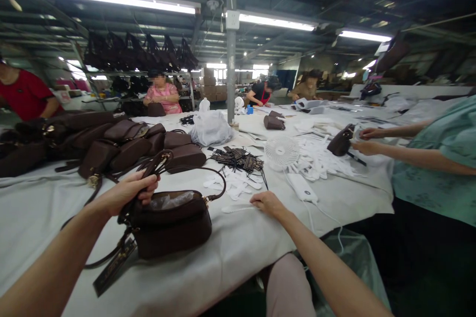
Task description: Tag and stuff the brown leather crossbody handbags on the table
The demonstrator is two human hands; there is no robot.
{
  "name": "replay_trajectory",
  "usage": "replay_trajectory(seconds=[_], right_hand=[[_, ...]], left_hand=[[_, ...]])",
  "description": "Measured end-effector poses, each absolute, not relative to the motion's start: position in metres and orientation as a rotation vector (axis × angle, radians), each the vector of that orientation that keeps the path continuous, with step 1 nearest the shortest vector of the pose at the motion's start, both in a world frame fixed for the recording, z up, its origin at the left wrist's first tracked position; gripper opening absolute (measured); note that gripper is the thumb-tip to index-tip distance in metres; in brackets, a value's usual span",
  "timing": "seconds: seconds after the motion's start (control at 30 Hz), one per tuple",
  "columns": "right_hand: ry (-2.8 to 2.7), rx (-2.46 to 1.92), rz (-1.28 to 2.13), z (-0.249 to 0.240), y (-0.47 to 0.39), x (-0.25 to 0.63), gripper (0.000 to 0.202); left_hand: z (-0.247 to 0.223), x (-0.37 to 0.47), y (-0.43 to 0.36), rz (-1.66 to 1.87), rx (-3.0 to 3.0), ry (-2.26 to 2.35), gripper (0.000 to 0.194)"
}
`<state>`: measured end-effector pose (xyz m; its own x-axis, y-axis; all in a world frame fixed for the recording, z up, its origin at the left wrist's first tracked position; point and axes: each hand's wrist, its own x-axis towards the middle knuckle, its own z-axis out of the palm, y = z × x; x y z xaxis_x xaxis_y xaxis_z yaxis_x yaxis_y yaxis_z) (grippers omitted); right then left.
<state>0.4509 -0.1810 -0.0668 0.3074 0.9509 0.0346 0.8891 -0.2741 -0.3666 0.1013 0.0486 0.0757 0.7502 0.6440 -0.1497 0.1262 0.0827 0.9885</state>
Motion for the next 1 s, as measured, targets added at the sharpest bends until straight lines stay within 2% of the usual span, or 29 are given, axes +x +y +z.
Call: replay_trajectory(seconds=[0.37, 0.6, 0.83, 1.0], right_hand=[[-1.652, -2.503, 0.151, -0.075, -0.168, 0.429, 0.024], [-1.321, -2.576, 0.153, -0.091, -0.153, 0.411, 0.018], [-0.962, -2.362, 0.497, -0.092, -0.172, 0.431, 0.04], [-0.822, -2.216, 0.699, -0.09, -0.176, 0.432, 0.046]], left_hand=[[0.074, 0.098, 0.051, 0.386, 1.518, 0.648, 0.039], [0.076, 0.097, 0.044, 0.4, 1.467, 0.643, 0.038], [0.071, 0.096, 0.047, 0.408, 1.332, 0.606, 0.037], [0.067, 0.096, 0.05, 0.42, 1.274, 0.567, 0.036]])
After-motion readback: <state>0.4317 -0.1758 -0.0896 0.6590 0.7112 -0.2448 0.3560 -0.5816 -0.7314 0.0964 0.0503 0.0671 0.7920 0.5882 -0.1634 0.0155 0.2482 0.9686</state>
